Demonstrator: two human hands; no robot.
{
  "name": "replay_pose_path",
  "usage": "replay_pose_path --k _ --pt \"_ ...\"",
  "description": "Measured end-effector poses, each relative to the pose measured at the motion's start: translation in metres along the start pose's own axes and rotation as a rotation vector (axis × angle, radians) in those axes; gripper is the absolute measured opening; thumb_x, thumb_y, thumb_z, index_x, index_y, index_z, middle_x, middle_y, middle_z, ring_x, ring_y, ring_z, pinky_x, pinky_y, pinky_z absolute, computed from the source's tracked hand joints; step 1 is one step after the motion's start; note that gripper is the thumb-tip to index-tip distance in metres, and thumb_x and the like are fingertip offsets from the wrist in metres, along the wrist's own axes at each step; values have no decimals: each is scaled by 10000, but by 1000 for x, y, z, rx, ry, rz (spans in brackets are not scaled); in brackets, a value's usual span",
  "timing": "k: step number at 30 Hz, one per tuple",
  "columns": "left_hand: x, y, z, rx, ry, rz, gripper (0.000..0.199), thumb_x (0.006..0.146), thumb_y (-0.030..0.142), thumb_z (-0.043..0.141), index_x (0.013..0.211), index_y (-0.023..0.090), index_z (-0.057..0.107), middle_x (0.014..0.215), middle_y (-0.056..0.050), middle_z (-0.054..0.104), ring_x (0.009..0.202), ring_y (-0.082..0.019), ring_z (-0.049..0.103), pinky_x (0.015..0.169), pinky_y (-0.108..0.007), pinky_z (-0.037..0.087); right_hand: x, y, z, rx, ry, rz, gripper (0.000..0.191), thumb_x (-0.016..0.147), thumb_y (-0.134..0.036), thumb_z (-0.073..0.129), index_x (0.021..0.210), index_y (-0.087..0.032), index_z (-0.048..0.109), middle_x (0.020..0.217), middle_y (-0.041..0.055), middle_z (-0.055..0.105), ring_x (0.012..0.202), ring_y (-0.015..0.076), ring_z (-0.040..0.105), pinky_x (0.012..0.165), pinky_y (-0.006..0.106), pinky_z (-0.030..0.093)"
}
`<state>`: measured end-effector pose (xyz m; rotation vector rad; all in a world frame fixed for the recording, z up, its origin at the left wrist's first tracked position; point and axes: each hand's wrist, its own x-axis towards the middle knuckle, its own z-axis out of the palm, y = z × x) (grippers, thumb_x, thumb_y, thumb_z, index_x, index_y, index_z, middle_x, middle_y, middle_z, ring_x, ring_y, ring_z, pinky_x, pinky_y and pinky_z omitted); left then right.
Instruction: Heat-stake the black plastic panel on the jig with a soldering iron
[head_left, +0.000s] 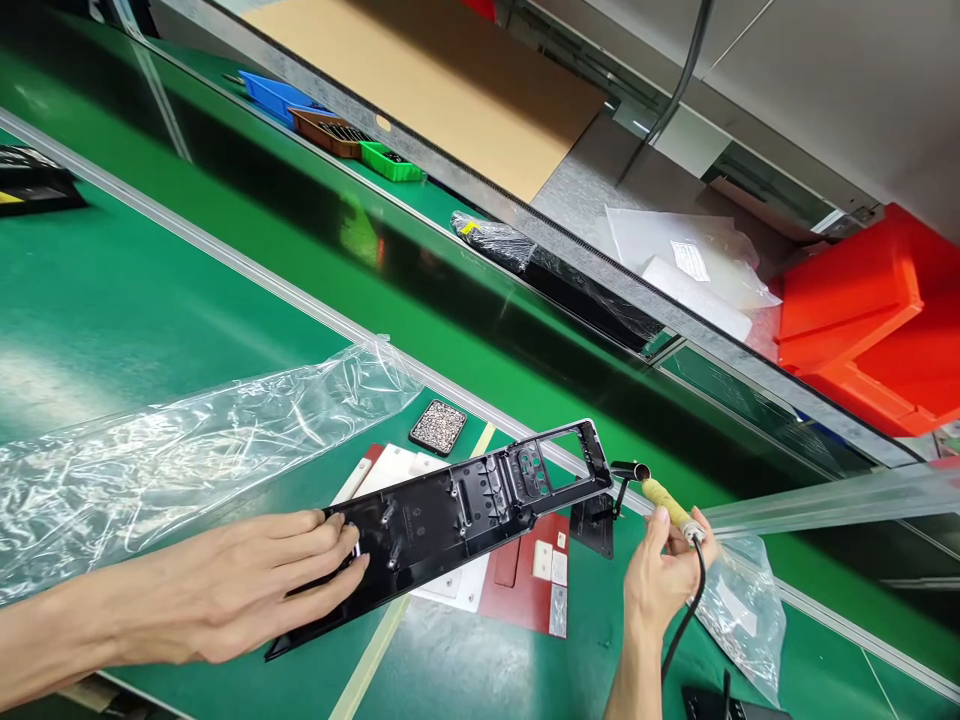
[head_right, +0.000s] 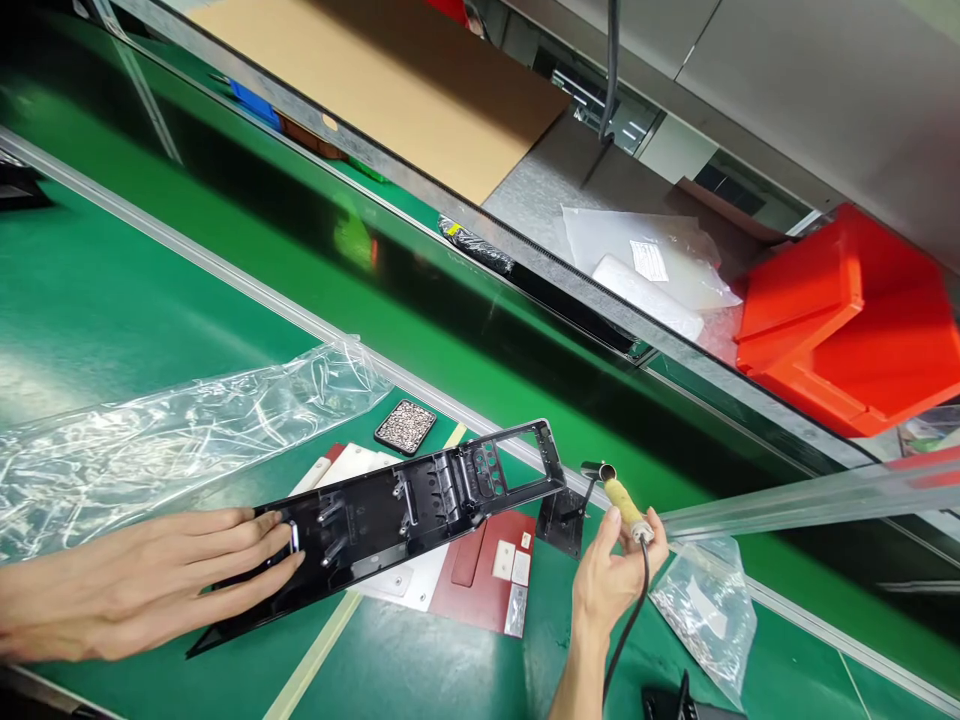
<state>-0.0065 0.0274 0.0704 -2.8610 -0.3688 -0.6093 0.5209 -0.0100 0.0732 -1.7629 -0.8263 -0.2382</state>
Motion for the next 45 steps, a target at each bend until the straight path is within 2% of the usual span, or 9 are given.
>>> replay_pose_path --k 4,9,13,15,18,22,26,32,45 --pt "-1 3 2 6 12 -19 472 1175 145 612 1608 248 770 1450 -86 857 1359 -270 770 1300 -412 533 -6 -6 -4 48 -46 119 927 974 -899 728 1512 -156 594 1014 112 787 914 355 821 843 512 672" --pt "10 -2 -7 89 8 17 439 1121 236 664 1520 295 837 1347 -40 893 1269 -228 811 1183 -362 631 -28 -9 -9 43 -93 254 717 982 -848 774 1282 -210 643 1025 96 780 830 308 779 745 454 632" --pt "18 -5 -14 162 27 47 431 1177 337 557 1496 352 847 1316 45 892 1246 -155 817 1186 -297 617 -58 -14 -10 12 -105 258 645 1024 -827 728 1214 -211 712 1093 99 777 907 288 737 849 458 595" --pt "20 -3 -16 122 33 8 420 1179 278 586 1513 321 838 1331 12 890 1268 -171 805 1269 -310 585 -71 -20 -9 18 -132 159 597 1068 -779 696 1213 -203 754 1177 118 784 1002 296 738 935 475 590" --pt "21 0 -19 36 44 -29 445 1173 165 609 1566 257 796 1344 -57 876 1297 -210 780 1397 -366 494 -86 -31 -8 61 -190 -127 417 1166 -587 659 1274 -204 784 1297 139 786 1197 311 749 1079 495 586" --pt "25 3 -25 -40 45 -65 470 1201 139 631 1650 249 716 1368 -37 841 1310 -183 758 1468 -346 374 -101 -53 -4 102 -286 -501 316 1227 -342 599 1457 -204 765 1430 159 787 1369 297 734 1168 493 578" --pt "27 4 -28 -3 21 -59 419 1200 175 621 1566 280 797 1360 -51 851 1306 -216 761 1372 -338 482 -113 -75 1 75 -385 -714 407 1262 -329 520 1594 -180 703 1544 173 774 1471 278 705 1218 478 559" --pt "32 6 -31 45 6 -64 468 1163 149 582 1490 325 868 1294 -57 867 1232 -241 770 1222 -342 577 -126 -85 10 15 -490 -793 473 1292 -409 448 1619 -162 682 1585 165 783 1529 273 695 1263 473 529" --pt "36 7 -31 37 32 -57 441 1171 123 526 1400 283 867 1226 -60 856 1190 -246 762 1167 -355 591 -136 -79 17 35 -535 -796 471 1296 -405 417 1599 -185 703 1589 150 784 1532 250 706 1277 451 525"
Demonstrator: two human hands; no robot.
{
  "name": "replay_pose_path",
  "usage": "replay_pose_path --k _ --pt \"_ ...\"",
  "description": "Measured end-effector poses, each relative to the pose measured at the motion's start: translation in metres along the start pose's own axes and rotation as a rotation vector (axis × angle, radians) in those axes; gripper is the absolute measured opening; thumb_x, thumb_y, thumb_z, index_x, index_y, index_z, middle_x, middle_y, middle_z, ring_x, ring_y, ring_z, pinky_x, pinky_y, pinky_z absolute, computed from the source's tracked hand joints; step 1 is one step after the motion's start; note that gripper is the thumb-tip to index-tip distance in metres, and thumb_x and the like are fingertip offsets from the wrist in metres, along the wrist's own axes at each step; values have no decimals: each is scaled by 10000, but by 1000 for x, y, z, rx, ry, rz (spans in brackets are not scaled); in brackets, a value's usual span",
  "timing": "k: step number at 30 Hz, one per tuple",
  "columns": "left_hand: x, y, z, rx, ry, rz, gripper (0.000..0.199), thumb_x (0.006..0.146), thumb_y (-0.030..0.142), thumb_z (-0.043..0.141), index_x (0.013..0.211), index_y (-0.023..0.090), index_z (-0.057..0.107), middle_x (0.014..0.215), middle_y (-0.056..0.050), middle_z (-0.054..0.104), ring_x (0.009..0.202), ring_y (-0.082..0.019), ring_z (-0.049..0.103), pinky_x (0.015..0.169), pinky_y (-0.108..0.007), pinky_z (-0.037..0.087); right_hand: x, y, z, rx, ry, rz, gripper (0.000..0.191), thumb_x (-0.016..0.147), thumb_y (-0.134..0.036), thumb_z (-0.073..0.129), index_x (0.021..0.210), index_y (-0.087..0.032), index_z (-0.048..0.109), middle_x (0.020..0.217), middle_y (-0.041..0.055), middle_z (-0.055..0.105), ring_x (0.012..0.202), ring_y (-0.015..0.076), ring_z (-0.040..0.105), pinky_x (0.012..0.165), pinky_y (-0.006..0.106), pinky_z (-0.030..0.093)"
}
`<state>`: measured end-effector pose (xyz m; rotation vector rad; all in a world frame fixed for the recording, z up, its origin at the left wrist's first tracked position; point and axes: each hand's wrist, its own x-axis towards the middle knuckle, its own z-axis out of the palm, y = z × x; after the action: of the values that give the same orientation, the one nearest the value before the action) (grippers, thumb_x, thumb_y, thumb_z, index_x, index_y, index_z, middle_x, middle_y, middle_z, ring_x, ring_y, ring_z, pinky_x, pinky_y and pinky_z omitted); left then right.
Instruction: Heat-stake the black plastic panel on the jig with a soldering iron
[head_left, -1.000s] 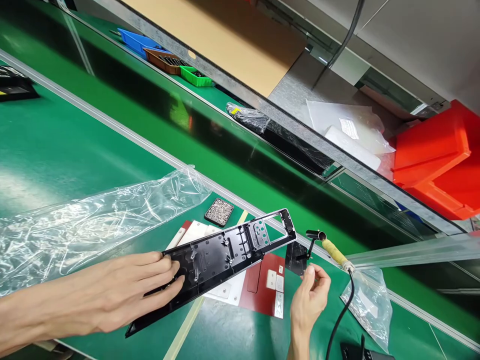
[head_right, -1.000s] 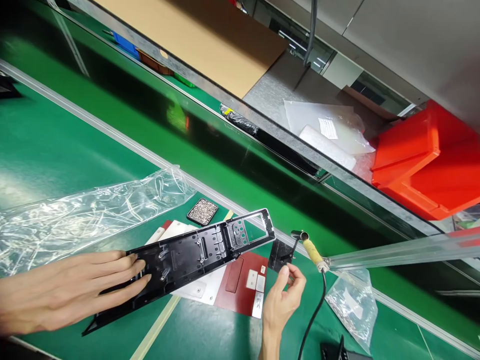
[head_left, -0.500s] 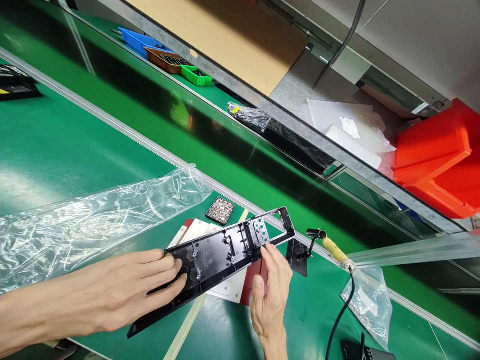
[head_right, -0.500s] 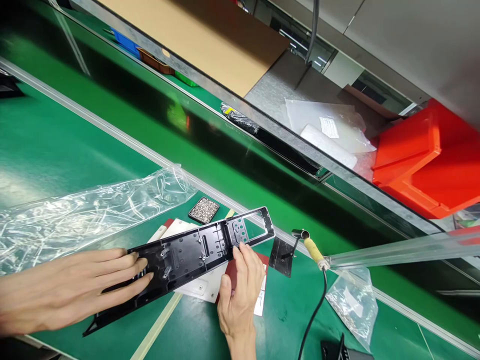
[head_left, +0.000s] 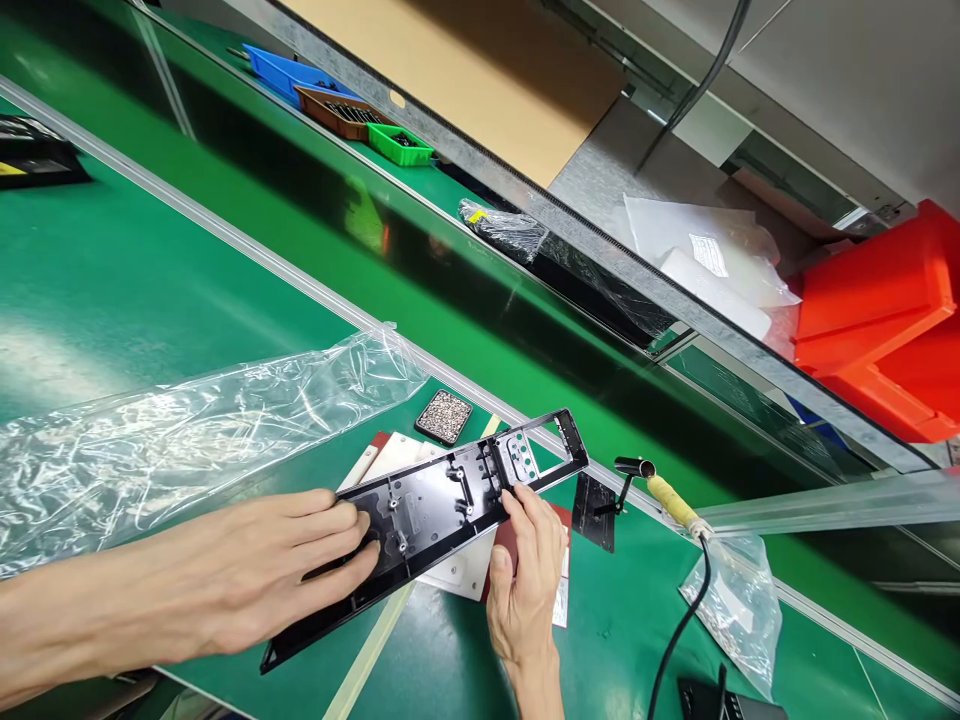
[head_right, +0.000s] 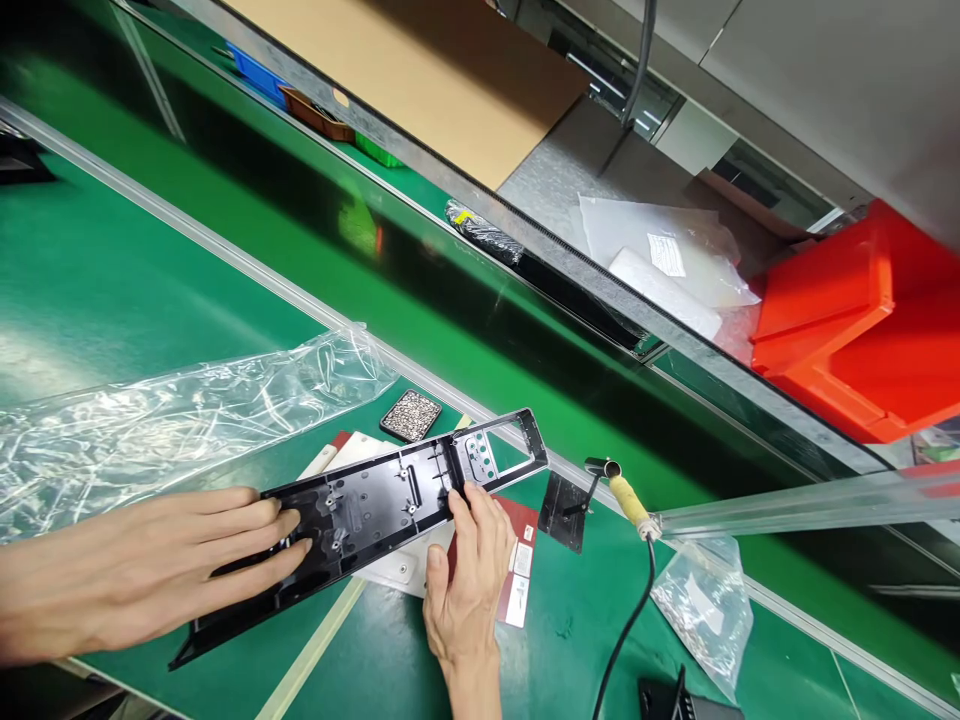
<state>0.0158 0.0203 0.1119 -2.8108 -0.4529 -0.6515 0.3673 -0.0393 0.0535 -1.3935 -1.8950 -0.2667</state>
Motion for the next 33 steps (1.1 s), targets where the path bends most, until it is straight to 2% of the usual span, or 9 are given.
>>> replay_pose_path --k 5,9,13,21,27,30,32,33 --pt "7 1 -6 -45 45 -57 451 1178 48 510 1378 258 856 1257 -51 854 1251 -221 725 1239 -352 522 1 0 1 4 6 -4 466 1293 -413 423 1592 -186 699 1585 158 786 1524 261 707 1245 464 549" --pt "10 -3 -9 -43 68 -33 432 1221 96 484 1357 256 861 1224 -48 853 1228 -223 710 1221 -348 489 3 -1 1 2 4 4 466 1290 -410 425 1595 -189 698 1587 160 783 1525 268 709 1244 471 551" --pt "8 -6 -9 -74 62 -28 433 1203 96 509 1376 259 871 1245 -57 853 1243 -239 696 1245 -355 475 3 -1 2 3 3 7 471 1290 -416 419 1592 -190 701 1586 164 784 1517 277 718 1241 481 553" --pt "14 -8 -14 -55 102 -27 447 1256 134 465 1305 280 885 1208 -28 845 1245 -196 689 1331 -287 420 3 0 3 5 4 11 494 1296 -458 409 1598 -197 701 1585 173 782 1515 285 723 1238 498 565" --pt "8 -5 -9 -113 100 -82 394 1237 87 508 1361 252 844 1259 -18 850 1242 -174 727 1350 -292 433 6 -1 5 0 -1 6 481 1294 -435 408 1595 -199 699 1604 166 770 1541 283 706 1248 495 562" --pt "4 -2 -2 -100 113 -99 400 1225 73 512 1359 259 839 1243 -21 851 1236 -169 740 1360 -290 438 8 -1 1 -19 39 -1 486 1291 -429 416 1612 -184 686 1611 189 763 1549 306 701 1229 514 569" --pt "2 -2 2 -81 105 -115 406 1222 68 508 1369 260 835 1230 -27 851 1223 -175 754 1347 -309 460 6 -3 -5 7 119 -22 463 1287 -393 415 1555 -169 718 1505 193 807 1454 312 745 1169 515 585" --pt "0 -3 4 -76 89 -125 407 1210 56 524 1378 260 833 1220 -29 852 1211 -182 760 1332 -321 478 5 -6 -8 51 165 -45 440 1283 -371 411 1477 -170 750 1383 175 842 1339 302 782 1101 500 597"
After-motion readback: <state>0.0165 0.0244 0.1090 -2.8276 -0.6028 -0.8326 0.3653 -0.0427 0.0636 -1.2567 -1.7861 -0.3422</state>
